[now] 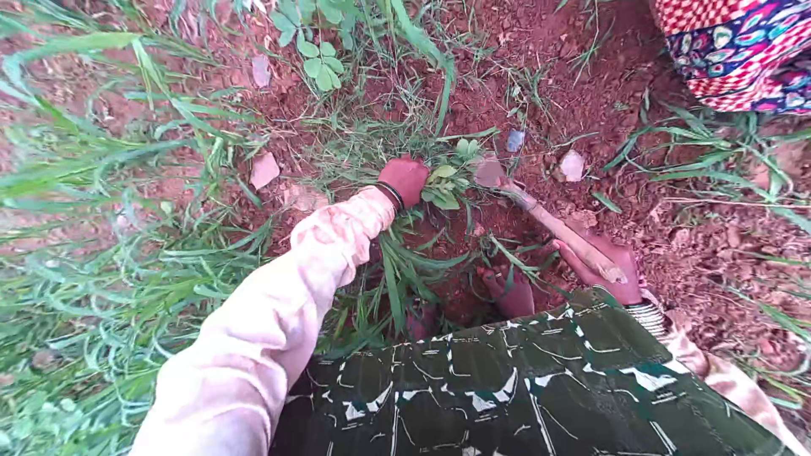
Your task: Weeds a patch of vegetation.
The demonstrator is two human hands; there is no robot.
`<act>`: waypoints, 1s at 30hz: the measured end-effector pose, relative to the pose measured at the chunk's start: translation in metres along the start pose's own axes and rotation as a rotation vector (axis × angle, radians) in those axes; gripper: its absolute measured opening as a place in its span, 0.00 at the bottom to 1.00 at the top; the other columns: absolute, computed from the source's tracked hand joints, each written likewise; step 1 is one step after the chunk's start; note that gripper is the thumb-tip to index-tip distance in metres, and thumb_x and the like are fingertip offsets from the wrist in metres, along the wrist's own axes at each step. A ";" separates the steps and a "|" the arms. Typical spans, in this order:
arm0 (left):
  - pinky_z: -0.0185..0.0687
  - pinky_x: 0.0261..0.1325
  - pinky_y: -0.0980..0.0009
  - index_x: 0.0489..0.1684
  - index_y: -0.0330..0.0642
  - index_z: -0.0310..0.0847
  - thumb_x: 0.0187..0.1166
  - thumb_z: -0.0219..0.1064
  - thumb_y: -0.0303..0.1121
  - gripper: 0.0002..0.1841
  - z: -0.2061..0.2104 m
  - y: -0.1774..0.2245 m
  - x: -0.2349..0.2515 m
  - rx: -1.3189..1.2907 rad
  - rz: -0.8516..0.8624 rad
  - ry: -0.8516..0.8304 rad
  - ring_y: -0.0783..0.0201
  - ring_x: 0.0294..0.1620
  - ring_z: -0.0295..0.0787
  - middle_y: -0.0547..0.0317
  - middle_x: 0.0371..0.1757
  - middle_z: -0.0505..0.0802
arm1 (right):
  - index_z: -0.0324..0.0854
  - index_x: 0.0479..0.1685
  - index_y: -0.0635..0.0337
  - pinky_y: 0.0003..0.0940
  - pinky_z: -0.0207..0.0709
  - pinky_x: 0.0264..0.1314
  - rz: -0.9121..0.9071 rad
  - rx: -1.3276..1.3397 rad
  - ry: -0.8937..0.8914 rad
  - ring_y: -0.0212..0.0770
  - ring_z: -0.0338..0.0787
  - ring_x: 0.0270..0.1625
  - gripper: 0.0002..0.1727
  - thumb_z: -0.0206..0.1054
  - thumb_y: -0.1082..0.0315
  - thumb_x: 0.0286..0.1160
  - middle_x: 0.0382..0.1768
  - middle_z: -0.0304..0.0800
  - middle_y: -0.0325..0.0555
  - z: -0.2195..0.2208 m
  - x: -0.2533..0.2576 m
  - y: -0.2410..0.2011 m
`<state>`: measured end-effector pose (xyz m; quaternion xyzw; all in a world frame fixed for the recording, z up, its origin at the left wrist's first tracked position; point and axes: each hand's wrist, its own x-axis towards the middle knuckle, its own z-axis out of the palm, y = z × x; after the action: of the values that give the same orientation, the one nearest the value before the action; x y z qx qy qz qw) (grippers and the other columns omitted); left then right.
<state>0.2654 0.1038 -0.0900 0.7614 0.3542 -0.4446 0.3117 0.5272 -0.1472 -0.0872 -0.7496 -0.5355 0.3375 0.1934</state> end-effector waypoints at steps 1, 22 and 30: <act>0.74 0.68 0.33 0.62 0.25 0.83 0.73 0.75 0.27 0.21 -0.002 -0.003 0.001 0.000 -0.010 0.002 0.29 0.76 0.76 0.29 0.70 0.84 | 0.88 0.62 0.69 0.60 0.86 0.49 -0.003 0.007 0.003 0.58 0.98 0.44 0.30 0.64 0.48 0.78 0.45 0.97 0.64 0.000 0.000 0.001; 0.68 0.66 0.19 0.62 0.13 0.75 0.71 0.78 0.26 0.27 0.047 -0.145 -0.107 -0.390 -0.495 0.413 0.13 0.66 0.78 0.08 0.60 0.82 | 0.89 0.61 0.67 0.47 0.88 0.43 -0.114 0.021 -0.064 0.48 0.98 0.38 0.29 0.64 0.47 0.80 0.41 0.97 0.61 -0.025 0.019 -0.012; 0.63 0.72 0.21 0.66 0.12 0.74 0.73 0.76 0.25 0.28 0.049 -0.133 -0.117 -0.383 -0.555 0.493 0.12 0.72 0.73 0.07 0.66 0.79 | 0.90 0.61 0.61 0.63 0.78 0.25 -0.274 -0.249 -0.169 0.62 0.93 0.27 0.35 0.55 0.38 0.81 0.30 0.95 0.62 -0.047 0.054 -0.027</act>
<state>0.0927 0.1085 -0.0262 0.6491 0.6861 -0.2423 0.2218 0.5536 -0.0839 -0.0531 -0.6571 -0.6842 0.3008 0.0977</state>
